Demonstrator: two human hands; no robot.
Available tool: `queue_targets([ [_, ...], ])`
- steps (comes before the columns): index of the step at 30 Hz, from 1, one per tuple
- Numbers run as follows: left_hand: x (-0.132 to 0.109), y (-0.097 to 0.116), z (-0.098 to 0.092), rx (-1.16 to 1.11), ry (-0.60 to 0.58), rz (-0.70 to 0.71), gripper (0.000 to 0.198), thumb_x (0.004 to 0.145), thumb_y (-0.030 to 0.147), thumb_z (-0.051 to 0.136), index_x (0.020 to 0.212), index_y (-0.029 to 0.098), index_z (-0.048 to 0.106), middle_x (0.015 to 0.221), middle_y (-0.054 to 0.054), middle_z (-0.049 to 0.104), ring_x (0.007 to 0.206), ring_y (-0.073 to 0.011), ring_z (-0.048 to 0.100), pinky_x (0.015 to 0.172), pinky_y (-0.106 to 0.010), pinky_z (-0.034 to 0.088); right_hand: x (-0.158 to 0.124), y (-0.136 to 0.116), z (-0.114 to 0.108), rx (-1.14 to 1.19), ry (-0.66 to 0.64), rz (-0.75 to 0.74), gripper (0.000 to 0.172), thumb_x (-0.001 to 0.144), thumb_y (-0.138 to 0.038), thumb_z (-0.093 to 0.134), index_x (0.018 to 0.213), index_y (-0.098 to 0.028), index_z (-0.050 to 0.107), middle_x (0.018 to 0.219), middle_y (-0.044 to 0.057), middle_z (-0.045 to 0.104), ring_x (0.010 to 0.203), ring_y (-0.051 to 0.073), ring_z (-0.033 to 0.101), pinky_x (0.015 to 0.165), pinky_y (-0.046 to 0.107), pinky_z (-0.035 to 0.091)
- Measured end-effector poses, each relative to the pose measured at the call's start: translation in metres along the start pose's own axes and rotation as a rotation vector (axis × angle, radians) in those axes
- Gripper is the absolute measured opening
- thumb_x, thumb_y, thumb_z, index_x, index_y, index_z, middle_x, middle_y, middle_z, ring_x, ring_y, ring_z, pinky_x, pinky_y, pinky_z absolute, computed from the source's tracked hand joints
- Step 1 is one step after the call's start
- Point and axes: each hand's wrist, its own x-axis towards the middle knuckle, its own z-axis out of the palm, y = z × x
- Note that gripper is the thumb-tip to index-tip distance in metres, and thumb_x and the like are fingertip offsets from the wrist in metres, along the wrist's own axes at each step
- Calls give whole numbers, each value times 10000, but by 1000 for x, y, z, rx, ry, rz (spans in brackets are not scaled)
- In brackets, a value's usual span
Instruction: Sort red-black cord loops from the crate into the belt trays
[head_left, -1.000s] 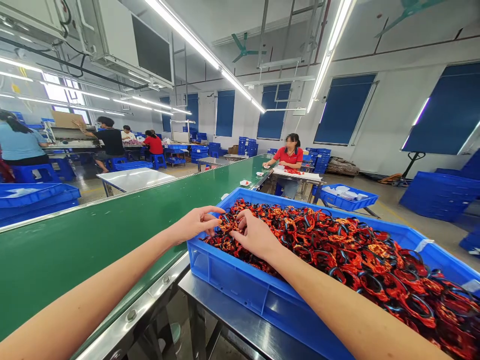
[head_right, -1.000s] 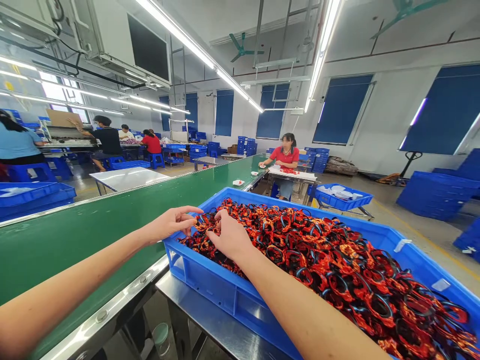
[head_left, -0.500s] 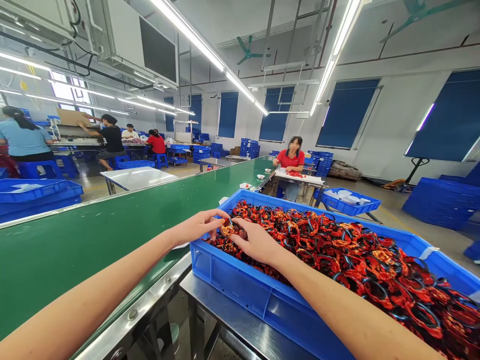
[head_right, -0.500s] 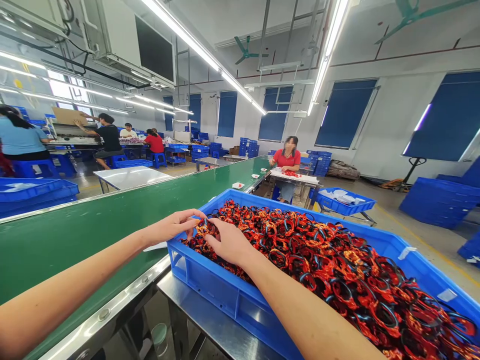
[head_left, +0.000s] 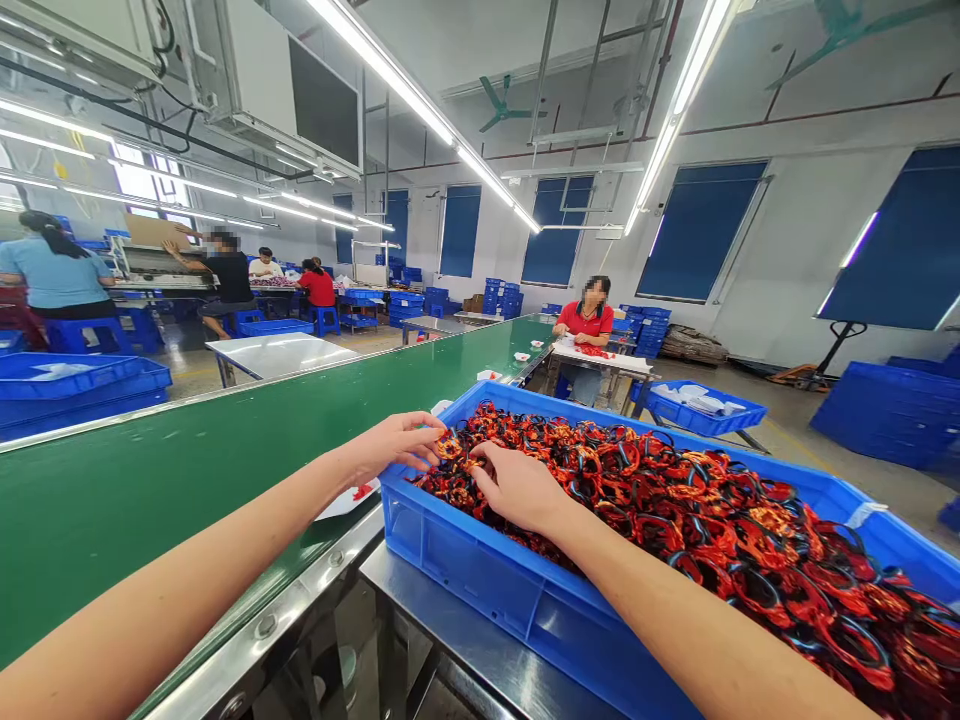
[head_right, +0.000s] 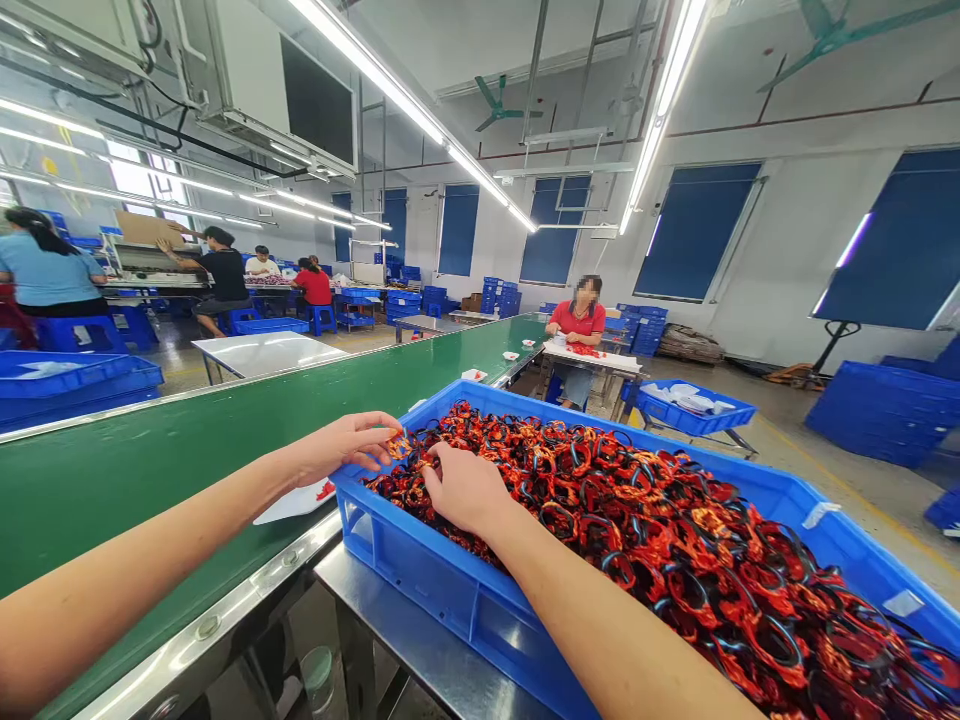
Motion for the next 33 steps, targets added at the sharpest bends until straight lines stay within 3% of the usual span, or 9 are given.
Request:
queue_targets([
  [4, -8, 3, -7, -265, 42, -136, 362, 753, 325, 669, 1068, 165, 592, 862, -44, 663, 721, -129, 651, 684, -233, 556, -1, 2, 1, -9, -23, -20, 297, 882, -366, 419, 1090, -224, 577, 905, 27, 712, 836, 218, 650, 689, 309, 420],
  [10, -23, -1, -21, -578, 252, -261, 168, 834, 194, 577, 949, 78, 613, 729, -72, 644, 650, -121, 661, 591, -167, 573, -1, 7, 7, 0, -44, -56, 276, 867, -368, 440, 1049, -228, 594, 829, 13, 714, 774, 199, 649, 643, 290, 401],
  [17, -58, -16, -49, -561, 430, -243, 149, 857, 223, 550, 896, 89, 602, 662, -50, 618, 588, -96, 639, 589, -161, 572, -2, 8, 9, -7, -91, -68, 255, 861, -379, 449, 1010, -251, 611, 773, 4, 697, 728, 192, 637, 611, 281, 378],
  [24, -100, -46, -77, -274, 496, -237, 323, 739, 333, 682, 1005, 158, 625, 873, -65, 686, 661, -117, 649, 634, -215, 565, -3, 10, 10, -24, -133, -60, 278, 865, -405, 438, 1014, -253, 616, 741, 14, 681, 704, 197, 632, 591, 283, 369],
  [27, -118, -62, -89, -106, 504, -248, 388, 633, 382, 752, 939, 165, 652, 792, -41, 684, 622, -145, 635, 546, -228, 535, -3, 10, 10, -5, -146, -60, 289, 865, -415, 439, 1024, -251, 615, 760, 16, 684, 703, 191, 630, 590, 279, 371],
  [30, -128, -72, -97, 240, 387, -303, 386, 651, 492, 686, 881, 183, 675, 730, -29, 675, 566, -160, 606, 467, -236, 468, -4, 11, 10, 7, -143, -59, 289, 860, -421, 447, 1032, -258, 613, 766, 10, 684, 700, 188, 624, 591, 277, 376],
  [33, -127, -72, -95, 719, 343, -256, 412, 729, 568, 550, 901, 219, 682, 831, -36, 687, 601, -167, 595, 524, -258, 442, -4, 11, 9, 38, -126, -80, 278, 854, -394, 461, 1044, -251, 604, 770, 6, 682, 692, 177, 619, 590, 270, 385],
])
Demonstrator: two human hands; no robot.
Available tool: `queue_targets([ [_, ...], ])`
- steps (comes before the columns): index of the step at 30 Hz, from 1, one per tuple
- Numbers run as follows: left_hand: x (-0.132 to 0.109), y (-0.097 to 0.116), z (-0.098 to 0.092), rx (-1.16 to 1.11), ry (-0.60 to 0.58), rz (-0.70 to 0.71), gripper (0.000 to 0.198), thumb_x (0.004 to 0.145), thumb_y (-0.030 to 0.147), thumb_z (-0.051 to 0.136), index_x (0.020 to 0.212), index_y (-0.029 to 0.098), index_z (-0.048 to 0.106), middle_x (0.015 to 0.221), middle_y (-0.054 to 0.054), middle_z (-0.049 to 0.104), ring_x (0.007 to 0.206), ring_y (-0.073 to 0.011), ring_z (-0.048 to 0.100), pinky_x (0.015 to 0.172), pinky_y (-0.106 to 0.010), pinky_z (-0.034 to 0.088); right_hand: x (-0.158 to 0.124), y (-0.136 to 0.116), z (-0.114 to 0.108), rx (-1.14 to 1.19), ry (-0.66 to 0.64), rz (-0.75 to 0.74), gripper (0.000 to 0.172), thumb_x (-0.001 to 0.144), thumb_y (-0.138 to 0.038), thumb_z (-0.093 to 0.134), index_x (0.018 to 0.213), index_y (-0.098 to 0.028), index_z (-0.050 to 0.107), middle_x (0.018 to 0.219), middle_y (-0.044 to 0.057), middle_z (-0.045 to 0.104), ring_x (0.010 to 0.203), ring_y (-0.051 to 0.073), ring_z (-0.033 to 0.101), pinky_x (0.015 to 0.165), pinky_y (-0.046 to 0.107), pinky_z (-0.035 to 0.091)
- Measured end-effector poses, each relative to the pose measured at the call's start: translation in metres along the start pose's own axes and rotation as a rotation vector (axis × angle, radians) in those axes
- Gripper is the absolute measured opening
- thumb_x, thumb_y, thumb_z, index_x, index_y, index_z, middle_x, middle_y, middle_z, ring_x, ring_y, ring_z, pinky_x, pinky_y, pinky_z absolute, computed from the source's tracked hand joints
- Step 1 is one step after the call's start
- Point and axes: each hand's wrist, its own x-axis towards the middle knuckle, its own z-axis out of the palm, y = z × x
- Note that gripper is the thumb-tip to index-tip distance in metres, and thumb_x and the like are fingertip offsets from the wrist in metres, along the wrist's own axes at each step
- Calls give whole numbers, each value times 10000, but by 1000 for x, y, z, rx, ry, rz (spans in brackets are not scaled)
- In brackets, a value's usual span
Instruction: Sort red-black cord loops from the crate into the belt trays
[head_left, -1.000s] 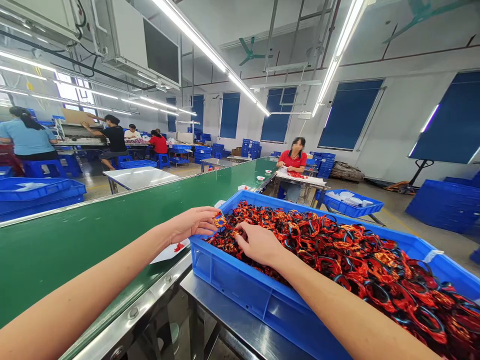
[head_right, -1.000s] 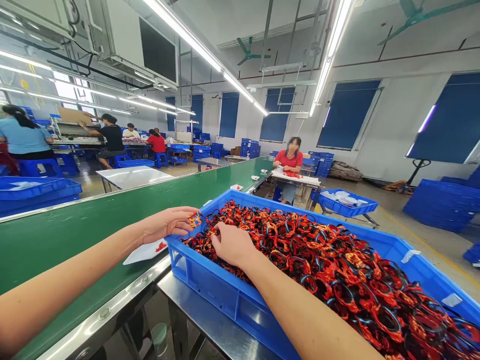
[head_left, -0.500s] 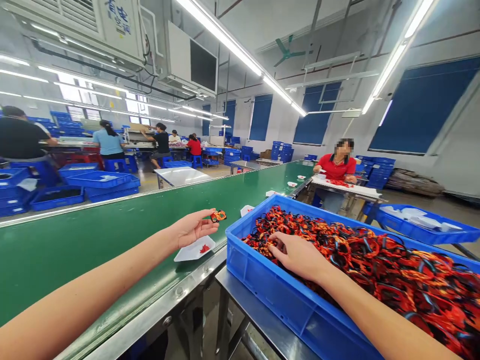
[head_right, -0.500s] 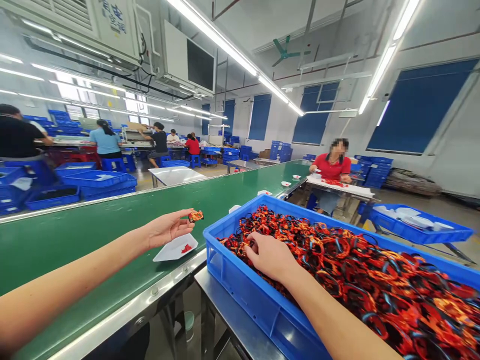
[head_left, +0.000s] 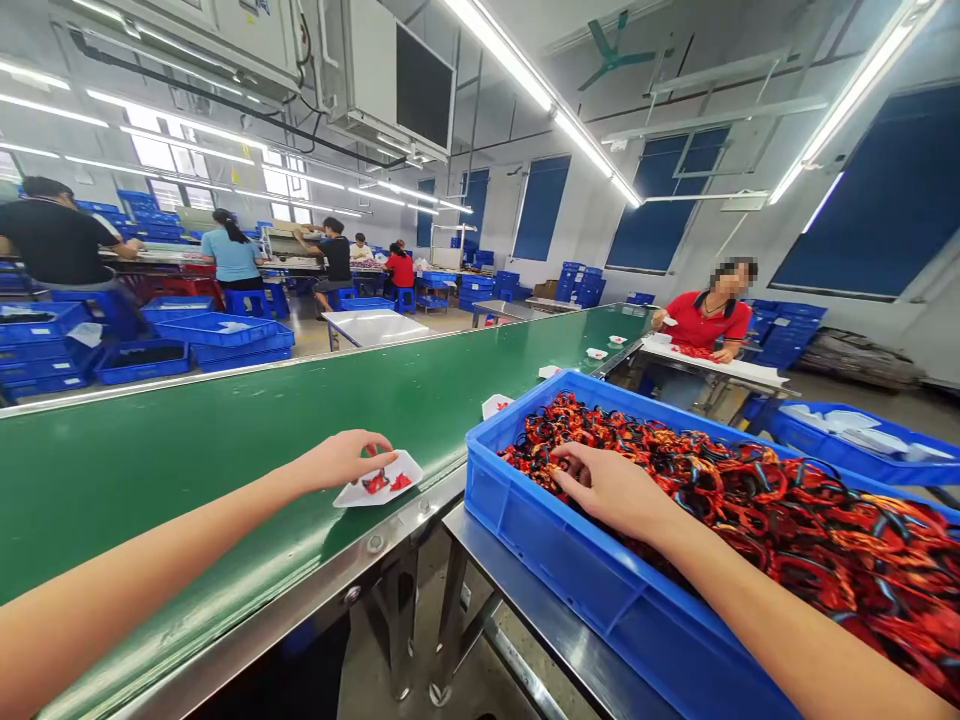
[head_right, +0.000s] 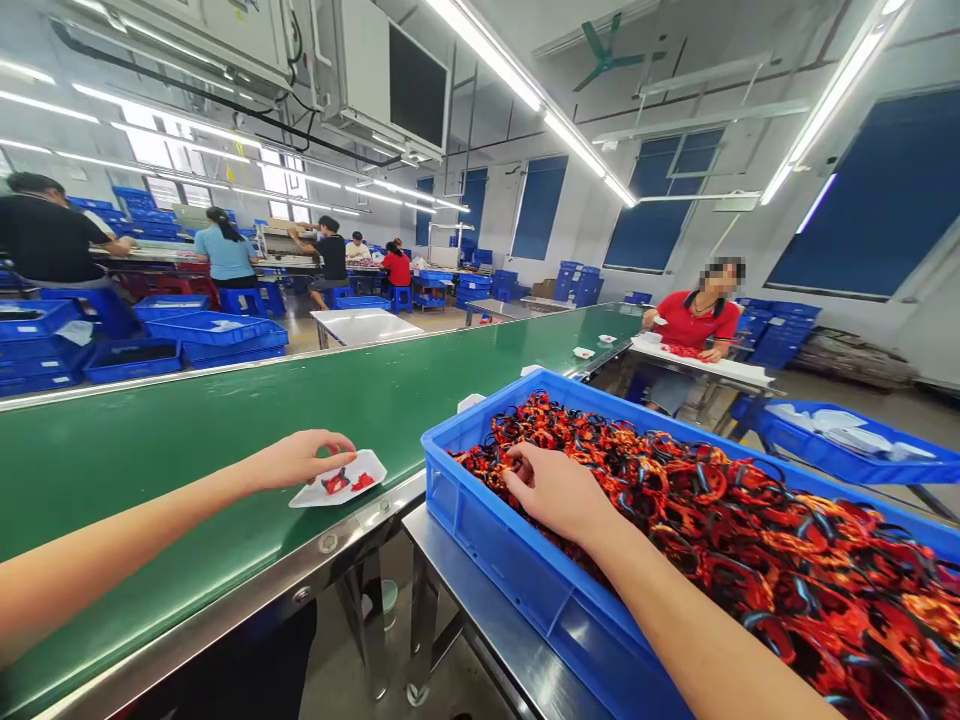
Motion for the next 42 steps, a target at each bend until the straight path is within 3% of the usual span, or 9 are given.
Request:
queue_targets([
  [3, 6, 23, 5, 124, 225, 175, 373, 788, 527, 490, 915, 223, 664, 882, -26, 670, 637, -153, 560, 595, -272, 433, 1, 0, 0, 47, 46, -23, 288, 859, -383, 461, 1071, -237, 590, 782, 8, 678, 686, 168, 612, 601, 268, 403],
  [6, 14, 63, 17, 17, 319, 373, 321, 810, 467, 499, 949, 211, 635, 882, -20, 650, 641, -136, 535, 601, -270, 439, 2, -1, 0, 89, 104, -51, 297, 863, -377, 465, 1090, -225, 581, 805, 17, 675, 691, 164, 607, 635, 276, 423],
  [10, 24, 117, 42, -166, 228, 616, 325, 773, 362, 591, 1064, 219, 613, 979, -39, 632, 798, -154, 574, 654, -266, 480, 2, -6, -2, 141, 153, -111, 295, 870, -367, 470, 1101, -211, 568, 829, 27, 673, 681, 157, 600, 660, 280, 434],
  [14, 33, 147, 64, -298, 51, 743, 474, 746, 253, 620, 1215, 275, 555, 1161, -56, 586, 954, -174, 577, 751, -262, 504, -1, -11, -8, 212, 157, -169, 260, 913, -354, 403, 1032, -199, 575, 817, 27, 661, 686, 150, 588, 672, 276, 435],
  [19, 45, 152, 76, -399, -35, 665, 440, 738, 296, 641, 1173, 248, 598, 1107, -56, 614, 974, -195, 571, 780, -279, 517, 2, -9, -8, 466, 65, -145, 362, 955, -348, 273, 753, -177, 521, 738, 28, 637, 600, 117, 575, 617, 244, 450],
  [26, 45, 150, 76, -544, -153, 585, 543, 691, 315, 696, 1206, 202, 566, 893, -39, 642, 848, -168, 606, 787, -303, 528, 8, -7, -5, 725, -68, -42, 448, 944, -428, 253, 738, -149, 537, 645, 35, 614, 503, 102, 539, 485, 214, 434],
  [36, 45, 149, 79, -472, -134, 582, 515, 688, 378, 698, 1162, 216, 576, 874, -23, 643, 782, -155, 600, 728, -274, 520, 8, -8, -6, 926, -192, 73, 561, 927, -530, 257, 663, -138, 560, 555, 29, 589, 460, 88, 514, 461, 196, 405],
  [42, 45, 149, 79, -411, -108, 612, 490, 695, 367, 692, 1149, 220, 583, 734, 14, 606, 664, -131, 570, 645, -248, 490, 9, -7, -6, 1032, -238, 136, 563, 929, -518, 259, 666, -129, 568, 583, 34, 593, 467, 81, 508, 458, 182, 388],
])
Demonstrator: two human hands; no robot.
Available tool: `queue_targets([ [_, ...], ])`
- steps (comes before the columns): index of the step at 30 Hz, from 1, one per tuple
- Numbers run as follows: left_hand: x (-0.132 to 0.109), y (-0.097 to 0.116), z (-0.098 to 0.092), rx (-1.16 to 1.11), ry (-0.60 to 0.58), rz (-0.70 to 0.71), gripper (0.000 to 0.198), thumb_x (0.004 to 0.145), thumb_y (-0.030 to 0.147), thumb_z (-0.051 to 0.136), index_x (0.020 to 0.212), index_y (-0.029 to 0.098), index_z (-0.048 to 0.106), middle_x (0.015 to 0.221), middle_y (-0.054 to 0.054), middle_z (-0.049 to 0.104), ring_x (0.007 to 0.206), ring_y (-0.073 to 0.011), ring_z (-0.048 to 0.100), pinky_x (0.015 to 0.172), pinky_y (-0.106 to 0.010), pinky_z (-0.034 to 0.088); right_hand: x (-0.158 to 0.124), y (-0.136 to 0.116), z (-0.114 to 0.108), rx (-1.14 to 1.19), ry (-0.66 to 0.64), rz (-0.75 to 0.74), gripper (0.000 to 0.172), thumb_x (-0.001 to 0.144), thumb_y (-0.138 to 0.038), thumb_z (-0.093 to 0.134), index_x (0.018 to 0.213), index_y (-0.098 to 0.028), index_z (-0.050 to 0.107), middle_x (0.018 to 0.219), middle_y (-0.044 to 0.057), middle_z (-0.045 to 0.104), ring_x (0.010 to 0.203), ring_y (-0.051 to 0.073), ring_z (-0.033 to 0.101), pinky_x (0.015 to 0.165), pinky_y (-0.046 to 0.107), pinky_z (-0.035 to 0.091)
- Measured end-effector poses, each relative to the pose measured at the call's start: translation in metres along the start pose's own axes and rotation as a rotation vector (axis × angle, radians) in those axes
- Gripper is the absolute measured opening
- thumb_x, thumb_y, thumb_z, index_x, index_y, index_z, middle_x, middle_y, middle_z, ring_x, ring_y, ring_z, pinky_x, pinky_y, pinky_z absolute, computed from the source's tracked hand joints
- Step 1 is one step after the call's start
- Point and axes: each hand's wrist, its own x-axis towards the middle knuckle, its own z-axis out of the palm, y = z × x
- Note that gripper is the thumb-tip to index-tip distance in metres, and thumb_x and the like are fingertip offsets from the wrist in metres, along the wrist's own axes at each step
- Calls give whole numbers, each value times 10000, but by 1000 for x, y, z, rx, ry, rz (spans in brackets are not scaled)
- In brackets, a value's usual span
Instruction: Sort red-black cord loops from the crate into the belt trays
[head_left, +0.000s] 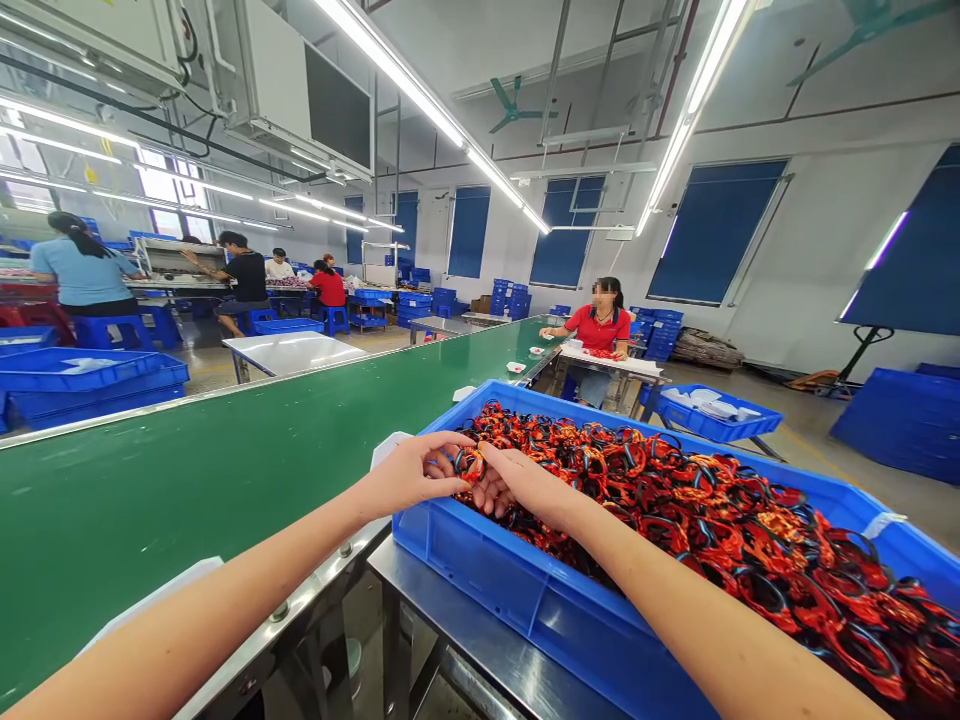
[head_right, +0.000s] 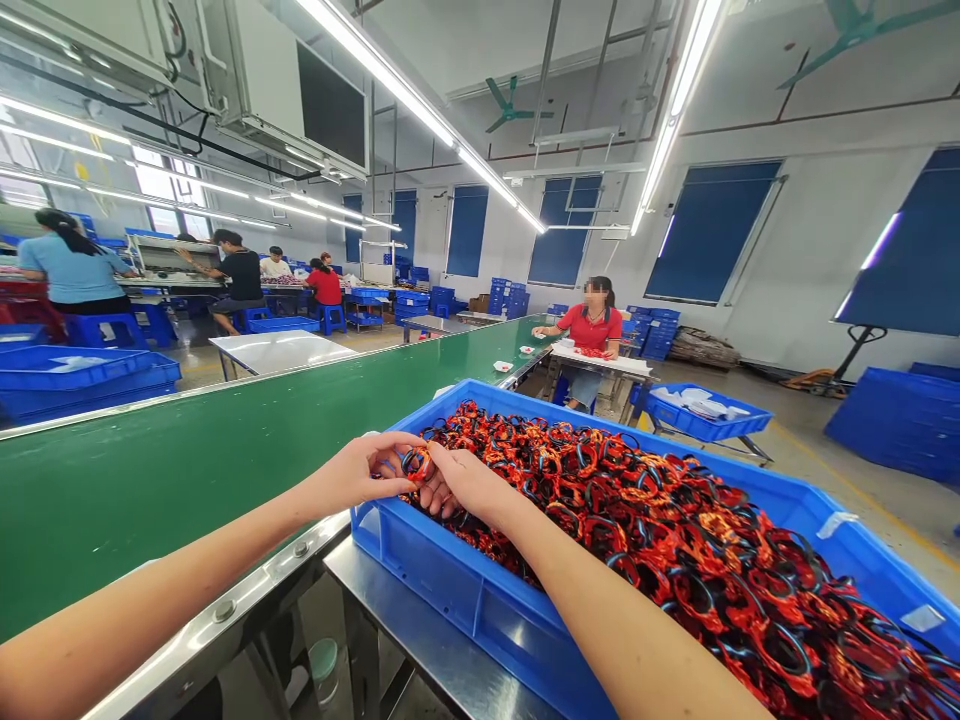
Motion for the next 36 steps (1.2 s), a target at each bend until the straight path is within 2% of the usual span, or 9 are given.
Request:
queue_targets([
  [11, -1, 4, 2, 35, -43, 1, 377, 714, 410, 671, 1024, 206, 609, 658, 20, 620, 629, -143, 574, 589, -246, 448, 2, 2, 0, -17, -2, 37, 575, 940, -482, 240, 625, -131, 568, 557, 33, 588, 445, 77, 499, 443, 173, 377],
  [17, -3, 5, 2, 19, -10, -16, 365, 708, 425, 673, 990, 198, 628, 662, 12, 623, 630, -146, 571, 586, -242, 440, 2, 2, -1, -164, 42, -7, 605, 933, -498, 223, 650, -127, 608, 560, 42, 596, 448, 93, 511, 446, 192, 392],
  [19, -2, 0, -4, -15, 85, -19, 371, 725, 438, 651, 1001, 191, 626, 661, 11, 613, 619, -143, 561, 594, -247, 442, 0, 0, -2, -327, 145, -99, 577, 938, -470, 227, 685, -137, 624, 568, 33, 595, 470, 103, 529, 486, 210, 412],
  [22, -2, -15, -28, 20, 363, -32, 416, 741, 487, 613, 1019, 177, 623, 716, -6, 616, 631, -144, 546, 620, -259, 442, -4, -3, -3, -703, 371, -250, 456, 935, -372, 298, 701, -180, 639, 639, 22, 631, 581, 125, 575, 618, 247, 430],
  [25, -5, -42, -63, 288, 515, -130, 475, 726, 555, 588, 991, 166, 656, 790, -36, 633, 682, -170, 543, 639, -271, 424, -6, -2, -3, -946, 435, -251, 272, 886, -296, 417, 768, -217, 649, 749, 14, 670, 690, 152, 601, 661, 266, 423],
  [27, -12, -63, -83, 533, 416, -254, 497, 725, 600, 549, 941, 178, 699, 783, -47, 641, 683, -194, 545, 618, -281, 403, -6, 2, -3, -1003, 365, -240, 183, 848, -279, 483, 873, -223, 656, 854, 25, 679, 758, 167, 613, 669, 269, 437],
  [30, -27, -89, -99, 724, 250, -334, 482, 724, 603, 527, 912, 208, 730, 796, -60, 656, 721, -226, 569, 631, -286, 397, -3, 12, -5, -1052, 238, -307, 273, 832, -224, 499, 1070, -216, 630, 1098, 54, 638, 958, 188, 600, 812, 294, 455],
  [33, -40, -105, -99, 758, 201, -356, 455, 675, 589, 581, 892, 222, 740, 805, -80, 657, 762, -246, 580, 669, -293, 404, -1, 18, -7, -1070, 159, -354, 360, 835, -156, 462, 1168, -188, 594, 1243, 68, 573, 1140, 202, 523, 980, 319, 389],
  [36, -47, -110, -96, 782, 183, -391, 452, 568, 583, 672, 843, 232, 741, 805, -93, 649, 802, -273, 580, 684, -307, 408, 0, 19, -8, -1078, 147, -322, 368, 821, -124, 456, 1156, -159, 605, 1203, 83, 599, 1110, 206, 547, 990, 323, 387],
])
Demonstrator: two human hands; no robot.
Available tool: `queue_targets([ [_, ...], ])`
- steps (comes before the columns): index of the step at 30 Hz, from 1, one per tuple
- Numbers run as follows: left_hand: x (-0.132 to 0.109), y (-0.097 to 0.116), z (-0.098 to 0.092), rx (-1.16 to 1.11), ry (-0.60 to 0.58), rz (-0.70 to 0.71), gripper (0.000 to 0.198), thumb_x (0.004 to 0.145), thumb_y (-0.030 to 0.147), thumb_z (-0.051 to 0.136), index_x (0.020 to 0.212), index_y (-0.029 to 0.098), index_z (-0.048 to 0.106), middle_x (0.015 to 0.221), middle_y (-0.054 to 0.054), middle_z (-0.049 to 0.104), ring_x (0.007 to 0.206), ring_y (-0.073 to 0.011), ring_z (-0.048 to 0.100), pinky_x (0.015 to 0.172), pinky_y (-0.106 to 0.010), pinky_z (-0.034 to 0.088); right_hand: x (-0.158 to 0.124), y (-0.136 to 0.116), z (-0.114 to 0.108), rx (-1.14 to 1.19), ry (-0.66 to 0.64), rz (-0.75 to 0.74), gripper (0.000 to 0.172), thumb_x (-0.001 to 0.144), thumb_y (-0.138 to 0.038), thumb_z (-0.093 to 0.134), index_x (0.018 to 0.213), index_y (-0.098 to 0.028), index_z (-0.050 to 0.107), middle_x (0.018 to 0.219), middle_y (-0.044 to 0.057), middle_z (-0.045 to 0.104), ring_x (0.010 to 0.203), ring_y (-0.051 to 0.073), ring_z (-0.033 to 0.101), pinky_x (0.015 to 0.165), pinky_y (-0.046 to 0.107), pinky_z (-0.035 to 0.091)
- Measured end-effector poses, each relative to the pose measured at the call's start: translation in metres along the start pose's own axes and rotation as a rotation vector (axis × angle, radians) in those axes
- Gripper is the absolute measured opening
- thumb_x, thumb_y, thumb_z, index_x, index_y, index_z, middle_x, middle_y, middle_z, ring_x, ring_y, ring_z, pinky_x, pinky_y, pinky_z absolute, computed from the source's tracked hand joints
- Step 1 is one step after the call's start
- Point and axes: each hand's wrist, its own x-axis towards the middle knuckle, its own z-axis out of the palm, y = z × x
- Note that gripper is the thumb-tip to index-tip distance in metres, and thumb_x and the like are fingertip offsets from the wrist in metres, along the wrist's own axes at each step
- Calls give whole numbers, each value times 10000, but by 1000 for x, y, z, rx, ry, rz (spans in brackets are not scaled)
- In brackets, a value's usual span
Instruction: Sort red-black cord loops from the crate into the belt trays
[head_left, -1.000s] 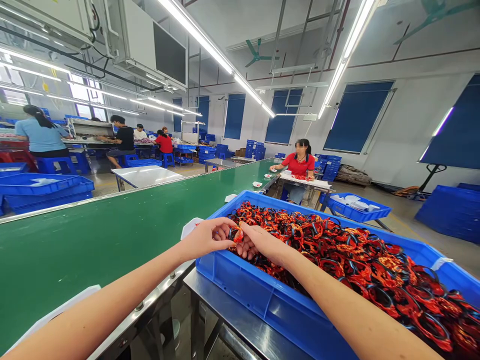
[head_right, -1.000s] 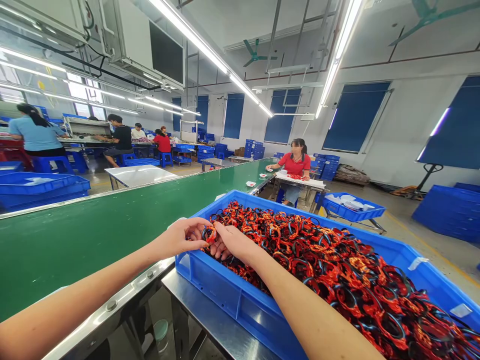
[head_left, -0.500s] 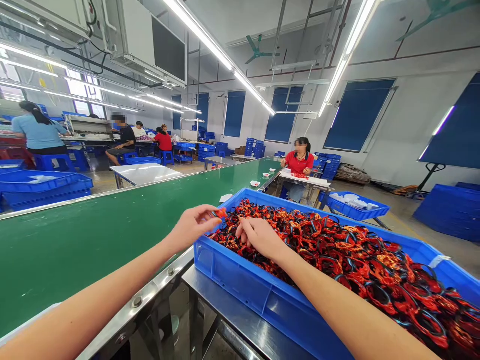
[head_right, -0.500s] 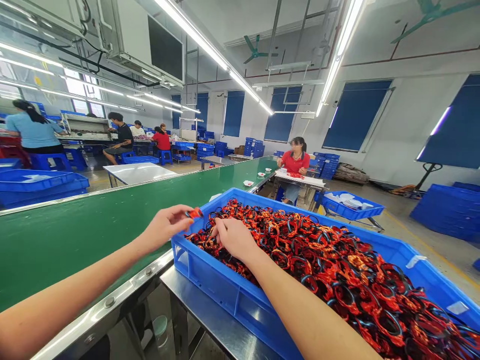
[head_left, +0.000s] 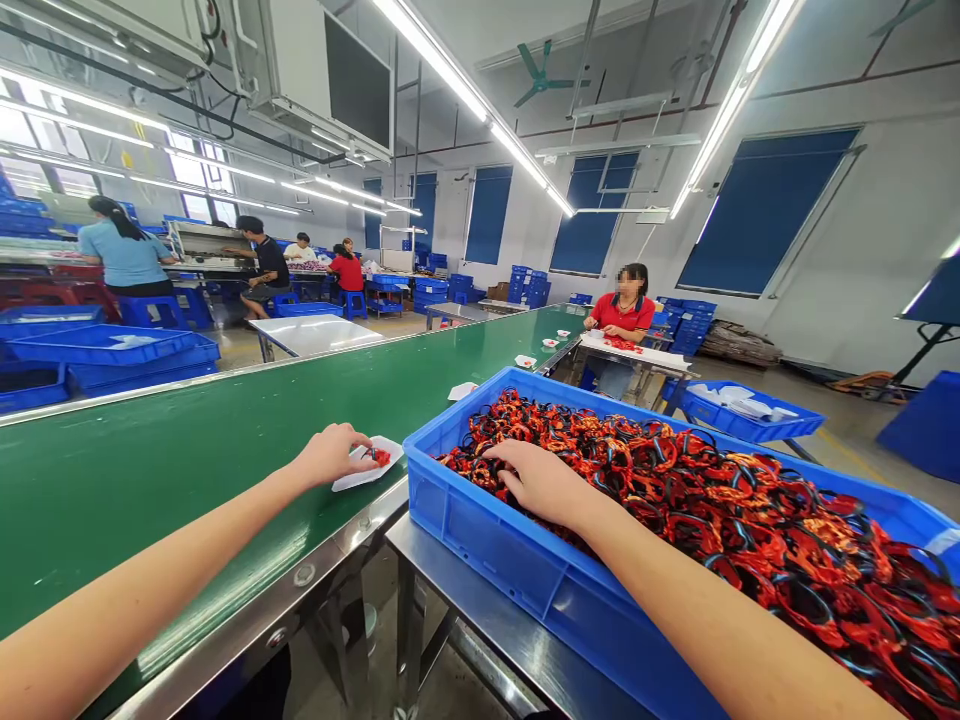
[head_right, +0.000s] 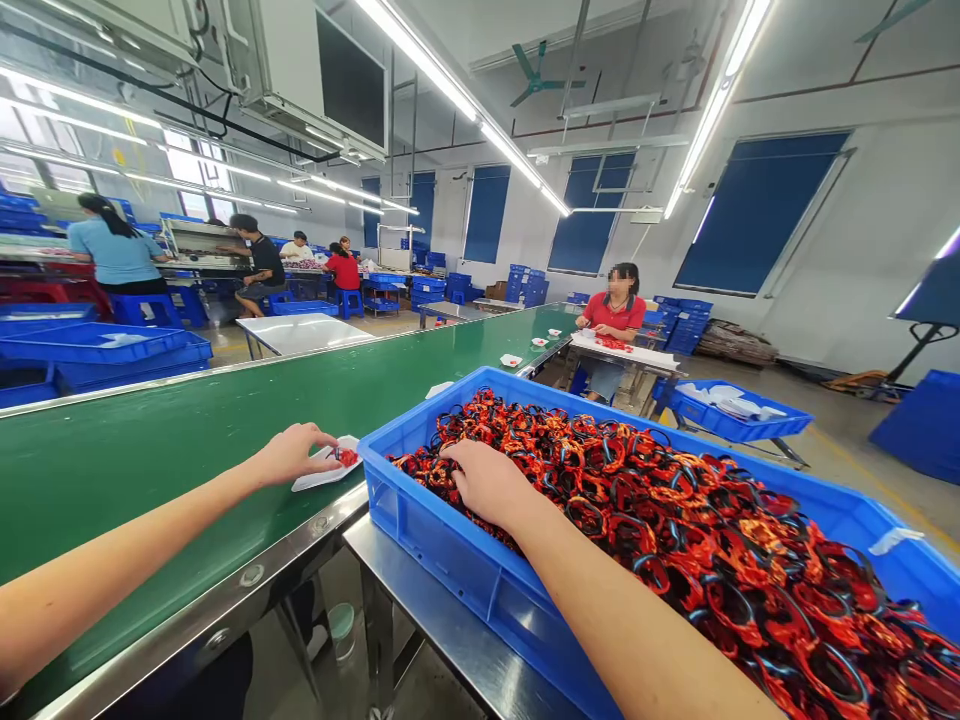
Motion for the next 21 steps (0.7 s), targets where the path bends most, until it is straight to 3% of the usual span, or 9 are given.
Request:
queue_targets([
  [2, -1, 2, -1, 9, -7, -6, 485, 539, 593, 690, 856, 228, 729, 851, -100, 652, 842, -284, 575, 698, -316, 411, 1, 0, -1, -8, -7, 48, 363, 798, -105, 474, 1124, -165, 620, 1140, 80, 625, 1011, 199, 592, 917, 315, 433],
  [6, 1, 23, -13, -65, 121, 82, 449, 715, 587, 558, 932, 214, 683, 951, -86, 651, 875, -246, 561, 760, -332, 420, 2, 0, -3, -46, 21, 190, 363, 741, -65, 513, 1055, -201, 635, 1047, 51, 644, 883, 174, 616, 787, 289, 460],
  [9, -1, 58, -21, -225, 286, 228, 309, 811, 471, 501, 886, 217, 659, 928, -50, 649, 870, -207, 552, 773, -322, 429, 2, 0, -4, -83, 34, 255, 336, 744, -85, 526, 1028, -227, 636, 996, 28, 649, 868, 177, 619, 742, 286, 454],
  [12, -3, 100, -25, -341, 328, 374, 223, 841, 364, 487, 852, 210, 647, 899, -33, 643, 867, -183, 548, 778, -309, 430, 2, -1, -6, -124, 27, 252, 283, 775, -119, 518, 990, -237, 658, 994, 32, 643, 876, 183, 622, 737, 284, 448],
  [16, -2, 144, -20, -401, 194, 528, 166, 815, 306, 528, 864, 210, 654, 902, -20, 658, 874, -173, 559, 823, -307, 427, 3, 0, -9, -137, 100, 251, 255, 840, -146, 448, 889, -230, 684, 978, 36, 648, 890, 172, 620, 788, 274, 437],
  [19, 5, 161, -10, -410, -17, 541, 181, 766, 270, 565, 906, 201, 657, 941, -24, 672, 881, -175, 573, 830, -296, 429, 3, -1, -12, -162, 141, 259, 256, 851, -163, 443, 916, -231, 681, 996, 38, 657, 911, 178, 618, 793, 276, 441],
  [21, 10, 165, -4, -396, -123, 516, 207, 743, 244, 566, 918, 187, 661, 943, -34, 676, 871, -179, 582, 809, -290, 433, 3, -4, -13, -199, 85, 238, 234, 831, -198, 496, 979, -246, 670, 996, 42, 669, 931, 204, 618, 768, 296, 453],
])
